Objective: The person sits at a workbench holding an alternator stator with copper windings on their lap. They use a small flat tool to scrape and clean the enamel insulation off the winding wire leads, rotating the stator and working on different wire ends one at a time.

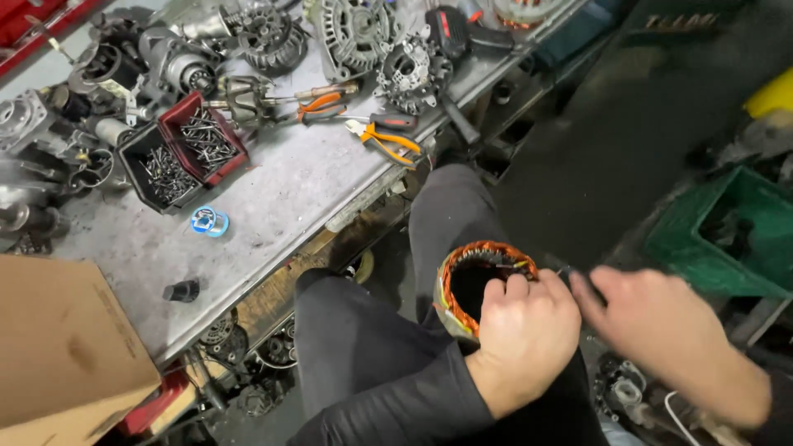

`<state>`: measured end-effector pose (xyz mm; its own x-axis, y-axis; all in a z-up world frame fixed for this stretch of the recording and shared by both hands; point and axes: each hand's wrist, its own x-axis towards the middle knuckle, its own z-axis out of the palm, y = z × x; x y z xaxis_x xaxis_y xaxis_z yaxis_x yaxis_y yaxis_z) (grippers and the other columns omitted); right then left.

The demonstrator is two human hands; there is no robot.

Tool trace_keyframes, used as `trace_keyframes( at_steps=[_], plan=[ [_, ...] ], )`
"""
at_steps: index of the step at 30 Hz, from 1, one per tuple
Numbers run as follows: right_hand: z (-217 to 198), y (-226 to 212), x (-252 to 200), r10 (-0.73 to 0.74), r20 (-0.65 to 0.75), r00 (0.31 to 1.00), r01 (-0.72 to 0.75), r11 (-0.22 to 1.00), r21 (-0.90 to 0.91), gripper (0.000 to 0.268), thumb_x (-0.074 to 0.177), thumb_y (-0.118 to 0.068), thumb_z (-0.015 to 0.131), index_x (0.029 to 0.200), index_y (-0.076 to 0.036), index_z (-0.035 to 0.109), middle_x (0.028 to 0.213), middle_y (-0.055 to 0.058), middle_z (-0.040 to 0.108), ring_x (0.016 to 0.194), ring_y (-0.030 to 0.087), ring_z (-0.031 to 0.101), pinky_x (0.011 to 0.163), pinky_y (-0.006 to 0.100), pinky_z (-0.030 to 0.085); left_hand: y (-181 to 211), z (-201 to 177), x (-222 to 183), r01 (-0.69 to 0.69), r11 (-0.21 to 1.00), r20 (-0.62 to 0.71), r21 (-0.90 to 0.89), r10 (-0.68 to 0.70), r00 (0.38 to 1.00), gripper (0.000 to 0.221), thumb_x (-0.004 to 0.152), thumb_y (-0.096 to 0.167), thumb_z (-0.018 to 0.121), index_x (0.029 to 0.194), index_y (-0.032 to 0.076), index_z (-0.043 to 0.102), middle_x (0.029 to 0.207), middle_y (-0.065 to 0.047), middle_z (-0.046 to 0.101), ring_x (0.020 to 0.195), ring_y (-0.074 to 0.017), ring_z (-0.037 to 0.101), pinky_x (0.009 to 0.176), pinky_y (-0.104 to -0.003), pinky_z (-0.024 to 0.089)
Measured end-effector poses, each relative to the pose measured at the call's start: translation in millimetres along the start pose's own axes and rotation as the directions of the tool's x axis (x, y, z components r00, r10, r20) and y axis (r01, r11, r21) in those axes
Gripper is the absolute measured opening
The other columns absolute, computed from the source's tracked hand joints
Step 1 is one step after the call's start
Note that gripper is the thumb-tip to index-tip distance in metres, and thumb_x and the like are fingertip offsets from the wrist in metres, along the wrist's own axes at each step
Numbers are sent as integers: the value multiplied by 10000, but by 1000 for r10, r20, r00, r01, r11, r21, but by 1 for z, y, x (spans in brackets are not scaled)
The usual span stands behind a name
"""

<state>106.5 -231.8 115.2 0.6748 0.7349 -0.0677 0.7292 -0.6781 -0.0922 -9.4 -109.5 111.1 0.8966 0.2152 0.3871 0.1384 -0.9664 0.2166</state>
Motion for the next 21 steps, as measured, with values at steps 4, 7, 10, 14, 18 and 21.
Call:
trace_keyframes(
  at_steps=[4,7,10,14,18,21],
  plan=[
    [2,10,12,61,-123,990,-68,996,-51,446,944,-407,621,644,-79,596,557,191,609,568,430,649,504,507,540,-8,0,9,-25,998,4,54,25,1000,220,808,184,635,902,-7,692,674,-51,639,694,-210,632,655,-358,454],
    [1,-3,10,-98,-200,975,123,985,120,355,877,-366,675,659,-88,635,512,174,598,480,428,625,437,525,503,-21,-9,18,-11,997,77,-81,17,997,151,848,186,640,785,51,664,671,-81,657,690,-260,657,650,-410,472],
    [1,-4,27,71,-183,981,-46,989,140,447,938,-366,685,619,-73,574,542,188,579,550,429,618,480,498,494,-34,-18,37,100,987,179,-130,-76,981,134,797,179,642,721,76,683,644,-109,664,654,-291,688,658,-440,525],
    [17,-8,50,-94,-462,882,257,917,305,356,916,-231,690,642,-63,536,579,169,555,520,396,592,450,473,448,-63,-30,55,253,952,303,-174,-193,933,272,886,266,643,699,84,719,645,-164,679,617,-370,694,597,-490,549],
    [42,5,83,22,-529,848,205,908,366,382,1000,-192,691,690,-56,514,620,165,542,562,388,575,490,458,429,-107,-42,61,151,863,252,-482,-29,967,211,816,272,683,814,100,805,710,-164,719,676,-381,693,633,-454,555],
    [18,-35,87,-330,-639,695,601,754,264,237,861,-180,690,693,-80,555,602,119,580,501,342,585,468,437,469,-138,-41,66,168,739,287,-652,36,957,213,824,248,705,884,72,809,733,-148,733,639,-303,709,602,-387,566]
  ],
)
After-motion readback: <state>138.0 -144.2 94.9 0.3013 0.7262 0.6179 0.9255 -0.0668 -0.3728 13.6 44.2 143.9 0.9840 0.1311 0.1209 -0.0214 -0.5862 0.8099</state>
